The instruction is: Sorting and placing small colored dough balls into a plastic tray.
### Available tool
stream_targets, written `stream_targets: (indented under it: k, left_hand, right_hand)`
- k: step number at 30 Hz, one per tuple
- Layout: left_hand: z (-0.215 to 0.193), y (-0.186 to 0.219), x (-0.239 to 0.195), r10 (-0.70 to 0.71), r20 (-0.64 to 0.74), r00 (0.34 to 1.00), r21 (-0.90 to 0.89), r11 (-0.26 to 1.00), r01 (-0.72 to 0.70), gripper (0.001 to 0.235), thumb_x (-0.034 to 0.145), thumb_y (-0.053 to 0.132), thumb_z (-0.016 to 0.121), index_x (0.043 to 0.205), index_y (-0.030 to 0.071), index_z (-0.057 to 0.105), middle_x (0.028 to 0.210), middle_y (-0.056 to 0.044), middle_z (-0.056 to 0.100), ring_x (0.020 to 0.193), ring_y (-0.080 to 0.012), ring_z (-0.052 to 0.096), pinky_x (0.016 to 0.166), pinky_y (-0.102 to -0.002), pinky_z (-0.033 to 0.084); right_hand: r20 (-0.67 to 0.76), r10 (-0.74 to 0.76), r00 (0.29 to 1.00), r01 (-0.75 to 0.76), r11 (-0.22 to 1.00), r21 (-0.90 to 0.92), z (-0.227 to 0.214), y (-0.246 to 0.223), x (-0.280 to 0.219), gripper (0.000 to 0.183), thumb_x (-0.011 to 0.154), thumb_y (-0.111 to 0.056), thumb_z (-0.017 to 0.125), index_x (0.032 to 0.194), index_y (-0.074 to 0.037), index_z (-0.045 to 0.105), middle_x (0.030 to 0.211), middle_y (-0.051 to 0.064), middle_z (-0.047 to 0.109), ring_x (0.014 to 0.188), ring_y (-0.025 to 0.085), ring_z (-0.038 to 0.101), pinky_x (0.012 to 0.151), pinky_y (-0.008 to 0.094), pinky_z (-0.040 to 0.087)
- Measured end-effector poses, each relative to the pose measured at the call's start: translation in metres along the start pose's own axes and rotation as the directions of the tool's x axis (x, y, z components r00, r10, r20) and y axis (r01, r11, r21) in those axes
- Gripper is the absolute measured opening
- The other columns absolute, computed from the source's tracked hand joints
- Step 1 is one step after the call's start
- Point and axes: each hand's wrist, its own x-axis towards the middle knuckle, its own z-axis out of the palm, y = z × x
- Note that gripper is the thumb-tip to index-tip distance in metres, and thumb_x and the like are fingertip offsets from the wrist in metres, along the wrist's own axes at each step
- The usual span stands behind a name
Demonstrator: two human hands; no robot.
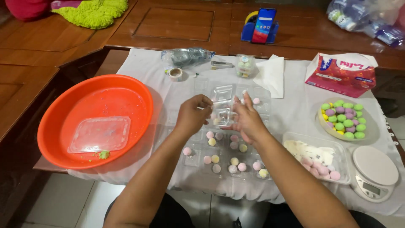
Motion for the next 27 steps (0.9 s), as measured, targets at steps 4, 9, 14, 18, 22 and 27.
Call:
stream_targets:
  k: [4, 9, 14, 18, 22, 27]
  left_hand:
    - [0.018, 0.01, -0.03, 0.164, 0.005, 0.986, 0.113, 0.98, -0.163, 0.016, 0.083, 0.0, 0.066, 0.096, 0.006, 0.072, 0.106, -0.021, 0.066, 0.076, -0.0296, 0.075, 0.058, -0.035, 0.064]
    - [0.031, 0.028, -0.05, 0.331, 0.136, 0.934, 0.51, 0.785, -0.352, 0.02, 0.088, 0.017, 0.066, 0.105, 0.01, 0.075, 0.149, -0.028, 0.044, 0.122, -0.0494, 0.058, 0.099, -0.053, 0.051]
    - [0.038, 0.026, -0.046, 0.702, 0.287, 0.652, 0.569, 0.423, -0.706, 0.013, 0.087, 0.026, 0.071, 0.093, 0.016, 0.075, 0.113, -0.009, 0.063, 0.104, -0.0334, 0.062, 0.094, -0.049, 0.045]
    - [0.036, 0.038, -0.048, 0.621, 0.497, 0.606, 0.483, 0.383, -0.787, 0.016, 0.094, 0.027, 0.068, 0.085, 0.015, 0.074, 0.079, -0.003, 0.072, 0.076, -0.0256, 0.068, 0.083, -0.043, 0.039]
    - [0.034, 0.045, -0.04, 0.623, 0.518, 0.587, 0.356, 0.467, -0.81, 0.016, 0.089, 0.026, 0.075, 0.079, 0.014, 0.073, 0.069, -0.002, 0.071, 0.065, -0.0267, 0.069, 0.069, -0.04, 0.042]
    - [0.029, 0.062, -0.044, 0.519, 0.58, 0.629, 0.174, 0.675, -0.717, 0.011, 0.082, 0.02, 0.08, 0.076, 0.012, 0.076, 0.062, -0.008, 0.069, 0.06, -0.0298, 0.069, 0.058, -0.036, 0.051]
  right_hand:
    - [0.028, 0.084, 0.996, -0.088, 0.975, 0.204, 0.0, 0.009, -0.003, 0.072, 0.104, -0.038, 0.045, 0.163, -0.024, 0.005, 0.13, 0.026, 0.055, 0.104, 0.038, 0.068, 0.07, 0.062, 0.061]
    - [0.022, 0.233, 0.972, -0.229, 0.925, 0.305, -0.045, 0.039, 0.021, 0.065, 0.102, -0.061, 0.04, 0.148, -0.015, 0.047, 0.115, 0.021, 0.068, 0.092, 0.036, 0.072, 0.077, 0.054, 0.061]
    - [0.017, 0.187, 0.982, -0.181, 0.918, 0.352, -0.061, 0.045, 0.028, 0.056, 0.102, -0.062, 0.042, 0.137, -0.02, 0.053, 0.103, 0.02, 0.072, 0.078, 0.033, 0.073, 0.06, 0.04, 0.057]
    - [0.029, 0.174, 0.984, -0.174, 0.933, 0.316, -0.042, 0.013, -0.003, 0.061, 0.1, -0.068, 0.04, 0.147, -0.029, 0.032, 0.097, 0.021, 0.072, 0.057, 0.024, 0.057, 0.044, 0.027, 0.03]
    - [0.076, 0.176, 0.981, -0.191, 0.941, 0.281, -0.04, -0.002, -0.021, 0.053, 0.102, -0.064, 0.039, 0.138, -0.025, 0.039, 0.094, 0.016, 0.07, 0.059, 0.025, 0.059, 0.045, 0.029, 0.036]
    - [0.132, 0.161, 0.978, -0.191, 0.947, 0.259, -0.033, -0.018, -0.041, 0.064, 0.1, -0.068, 0.036, 0.147, -0.024, 0.027, 0.095, 0.019, 0.067, 0.056, 0.025, 0.052, 0.042, 0.033, 0.034]
